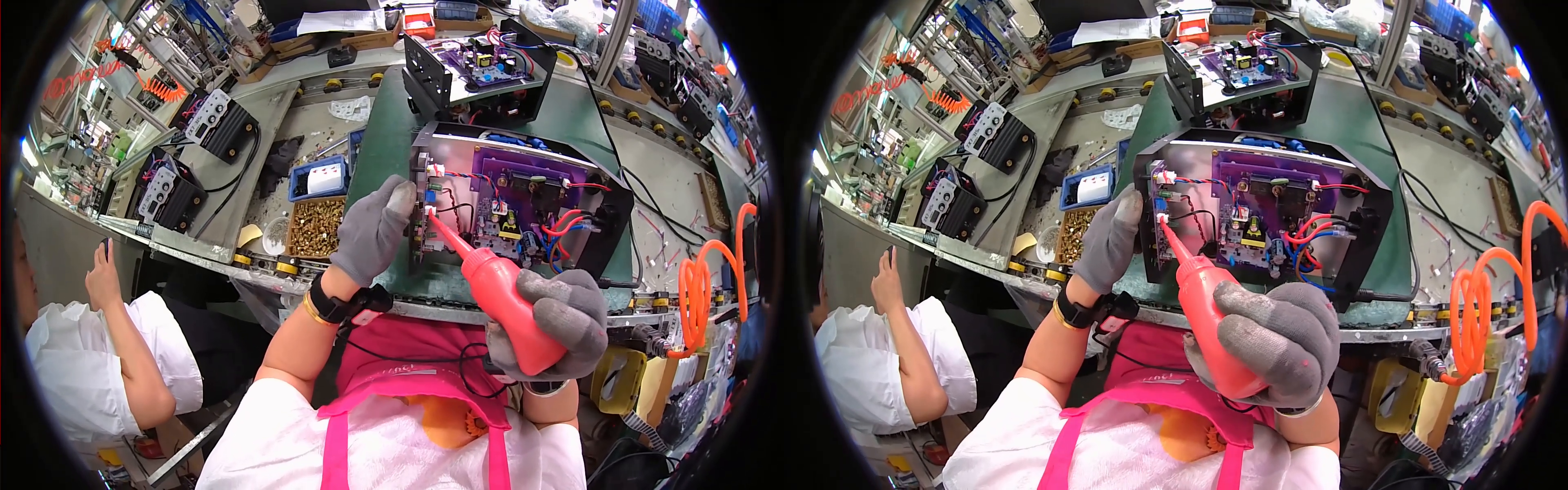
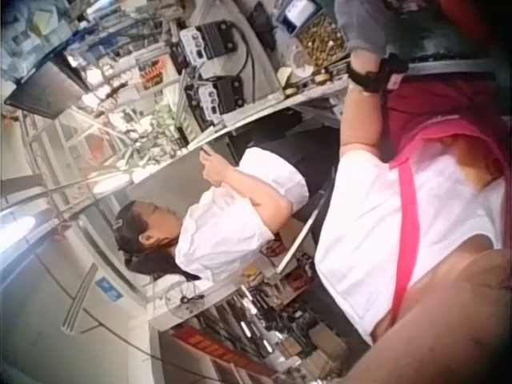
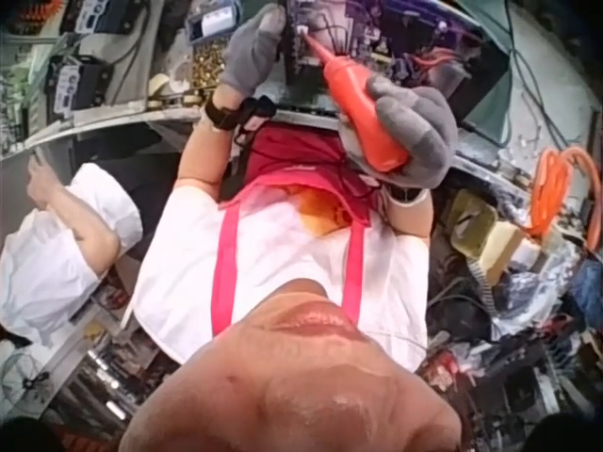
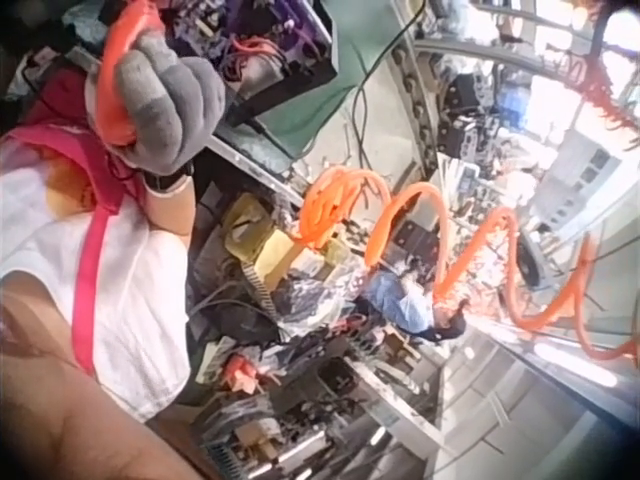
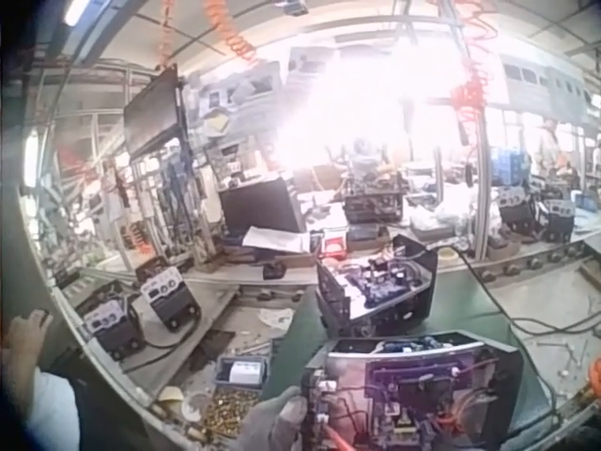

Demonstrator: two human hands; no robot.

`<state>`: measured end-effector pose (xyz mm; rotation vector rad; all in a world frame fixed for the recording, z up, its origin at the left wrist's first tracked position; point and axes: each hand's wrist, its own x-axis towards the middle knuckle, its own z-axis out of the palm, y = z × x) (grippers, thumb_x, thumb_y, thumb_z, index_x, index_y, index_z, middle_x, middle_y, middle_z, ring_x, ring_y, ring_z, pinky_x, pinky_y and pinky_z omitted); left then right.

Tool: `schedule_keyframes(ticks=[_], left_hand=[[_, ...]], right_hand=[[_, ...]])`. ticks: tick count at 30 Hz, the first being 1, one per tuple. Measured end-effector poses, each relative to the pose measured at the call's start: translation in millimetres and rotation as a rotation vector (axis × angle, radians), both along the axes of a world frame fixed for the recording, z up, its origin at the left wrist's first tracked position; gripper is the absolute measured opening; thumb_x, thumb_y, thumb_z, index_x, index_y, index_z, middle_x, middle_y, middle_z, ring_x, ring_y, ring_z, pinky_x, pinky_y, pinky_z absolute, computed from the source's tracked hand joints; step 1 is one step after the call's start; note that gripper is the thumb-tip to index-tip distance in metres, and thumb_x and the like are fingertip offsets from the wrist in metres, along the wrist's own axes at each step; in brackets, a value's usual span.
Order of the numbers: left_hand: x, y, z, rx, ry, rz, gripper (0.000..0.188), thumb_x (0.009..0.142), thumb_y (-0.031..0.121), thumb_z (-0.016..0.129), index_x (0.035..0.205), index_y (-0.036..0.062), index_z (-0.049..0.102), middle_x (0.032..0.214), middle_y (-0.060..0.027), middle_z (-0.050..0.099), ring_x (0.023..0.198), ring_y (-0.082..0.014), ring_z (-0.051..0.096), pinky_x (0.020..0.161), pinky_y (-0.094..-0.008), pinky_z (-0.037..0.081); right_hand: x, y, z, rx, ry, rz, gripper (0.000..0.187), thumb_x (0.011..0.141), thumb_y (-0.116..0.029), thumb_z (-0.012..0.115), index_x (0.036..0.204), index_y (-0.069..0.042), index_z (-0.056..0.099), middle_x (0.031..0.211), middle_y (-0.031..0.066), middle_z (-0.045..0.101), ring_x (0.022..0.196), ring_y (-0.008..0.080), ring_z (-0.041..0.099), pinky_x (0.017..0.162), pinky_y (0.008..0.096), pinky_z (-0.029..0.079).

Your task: Assembling components and checking internal wiring of industrial welding machines on a production line.

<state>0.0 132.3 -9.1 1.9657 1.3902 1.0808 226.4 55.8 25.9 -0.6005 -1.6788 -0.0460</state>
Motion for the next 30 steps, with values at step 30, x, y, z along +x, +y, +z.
schedule_keyframes(ticks=[30], left_hand=[[-38.9, 69.3, -15.0, -0.463, -0.357, 0.147, 0.068, 0.090, 0.068, 0.034, 0.097, 0.0058, 0.061, 0.056, -0.0049, 0.057, 0.038, -0.0113, 0.049, 0.033, -0.0230, 0.037]], right_hand=[[9.7, 27.4, -107.5, -0.082, -0.196, -0.070, 0.036, 0.069, -0.012, 0.071, 0.103, -0.013, 0.058, 0.107, 0.0084, 0.064, 0.073, 0.0243, 0.056, 0.059, 0.0323, 0.049]])
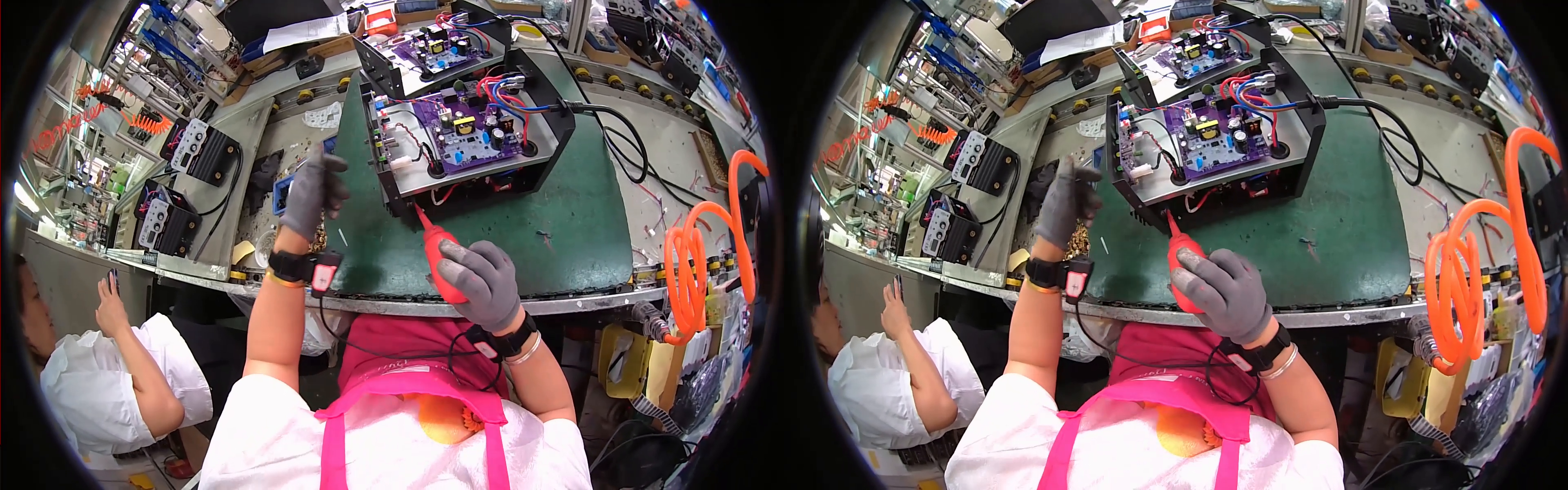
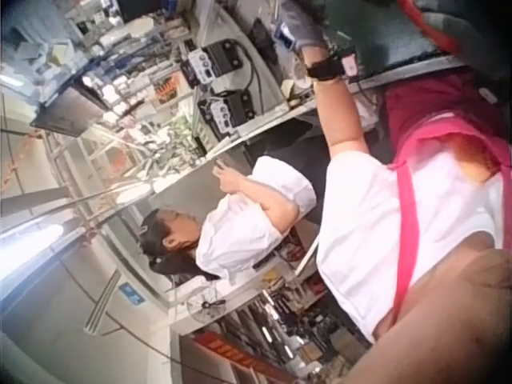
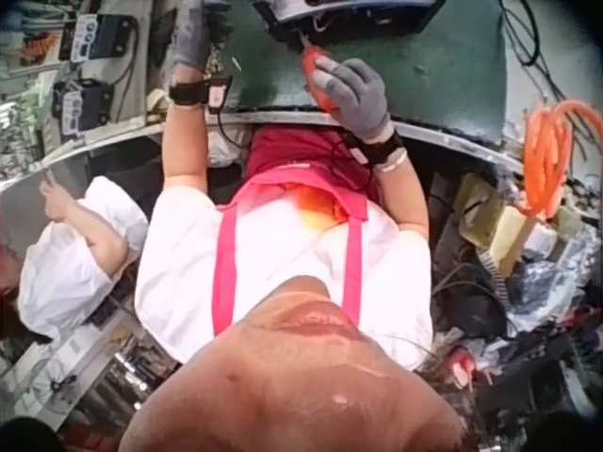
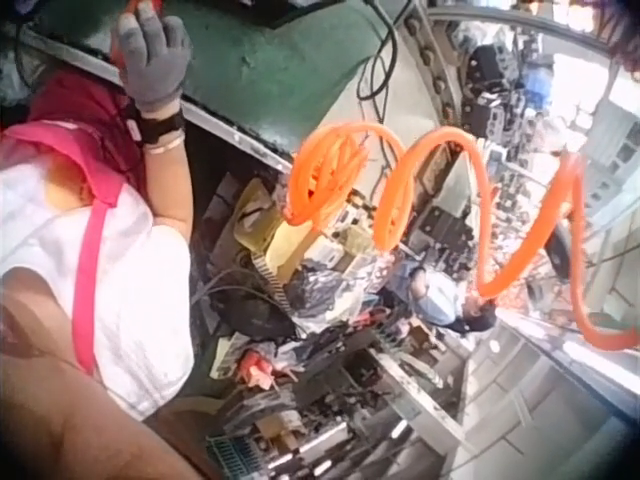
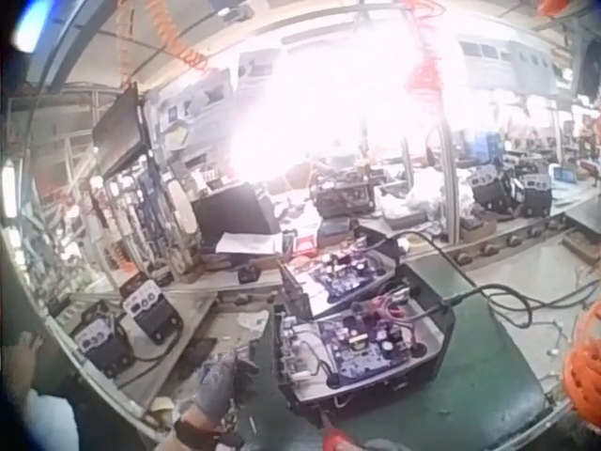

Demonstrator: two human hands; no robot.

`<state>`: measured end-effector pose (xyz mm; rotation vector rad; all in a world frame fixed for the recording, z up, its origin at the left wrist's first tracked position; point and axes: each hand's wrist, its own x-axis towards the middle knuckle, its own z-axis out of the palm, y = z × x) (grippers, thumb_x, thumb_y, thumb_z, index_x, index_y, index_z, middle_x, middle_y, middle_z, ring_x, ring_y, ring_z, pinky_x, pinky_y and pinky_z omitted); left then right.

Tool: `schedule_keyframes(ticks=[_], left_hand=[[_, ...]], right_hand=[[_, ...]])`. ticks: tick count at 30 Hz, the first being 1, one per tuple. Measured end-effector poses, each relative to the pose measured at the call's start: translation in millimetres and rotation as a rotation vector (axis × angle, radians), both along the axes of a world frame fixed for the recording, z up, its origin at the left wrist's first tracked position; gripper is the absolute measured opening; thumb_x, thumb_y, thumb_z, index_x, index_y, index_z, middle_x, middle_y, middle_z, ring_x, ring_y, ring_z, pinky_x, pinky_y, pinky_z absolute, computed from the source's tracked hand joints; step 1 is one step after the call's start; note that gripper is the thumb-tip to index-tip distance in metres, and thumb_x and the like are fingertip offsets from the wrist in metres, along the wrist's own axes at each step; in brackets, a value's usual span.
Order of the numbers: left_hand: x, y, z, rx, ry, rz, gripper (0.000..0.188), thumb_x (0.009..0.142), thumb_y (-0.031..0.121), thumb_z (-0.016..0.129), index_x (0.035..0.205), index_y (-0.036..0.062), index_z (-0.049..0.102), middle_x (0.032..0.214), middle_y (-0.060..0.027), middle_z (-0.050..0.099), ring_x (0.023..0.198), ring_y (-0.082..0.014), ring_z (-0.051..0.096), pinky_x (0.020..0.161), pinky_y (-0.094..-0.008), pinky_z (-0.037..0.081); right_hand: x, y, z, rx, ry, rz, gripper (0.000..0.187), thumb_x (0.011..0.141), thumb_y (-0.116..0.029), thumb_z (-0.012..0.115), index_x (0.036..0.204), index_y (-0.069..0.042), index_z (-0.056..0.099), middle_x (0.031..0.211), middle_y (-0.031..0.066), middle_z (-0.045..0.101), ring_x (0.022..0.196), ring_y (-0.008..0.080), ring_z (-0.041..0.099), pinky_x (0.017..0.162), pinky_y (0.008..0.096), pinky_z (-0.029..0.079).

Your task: Assembling components and checking internal wiring of industrial welding machines on a production line.

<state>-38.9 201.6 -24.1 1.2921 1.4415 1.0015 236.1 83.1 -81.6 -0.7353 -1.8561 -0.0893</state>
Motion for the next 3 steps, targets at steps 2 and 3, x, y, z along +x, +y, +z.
schedule_keyframes(ticks=[2, 3], left_hand=[[-39.3, 5.8, -11.0, -0.068, 0.082, 0.132, 0.068, 0.090, 0.068, 0.035, 0.104, 0.0065, 0.060, 0.058, -0.0076, 0.059, 0.039, -0.0136, 0.051, 0.034, -0.0239, 0.040], [-59.5, 11.7, -16.7, -0.143, 0.120, 0.247, 0.068, 0.089, 0.069, 0.037, 0.108, 0.0065, 0.058, 0.058, -0.0102, 0.060, 0.039, -0.0160, 0.052, 0.034, -0.0253, 0.042]], right_hand=[[-2.9, 3.5, -4.6, -0.011, -0.032, 0.000, 0.036, 0.071, -0.013, 0.071, 0.105, -0.013, 0.058, 0.107, 0.0087, 0.064, 0.074, 0.0246, 0.056, 0.059, 0.0325, 0.049], [-4.0, 5.4, -6.6, -0.006, -0.041, 0.002, 0.037, 0.072, -0.014, 0.071, 0.106, -0.014, 0.057, 0.107, 0.0089, 0.064, 0.075, 0.0249, 0.056, 0.059, 0.0327, 0.050]])
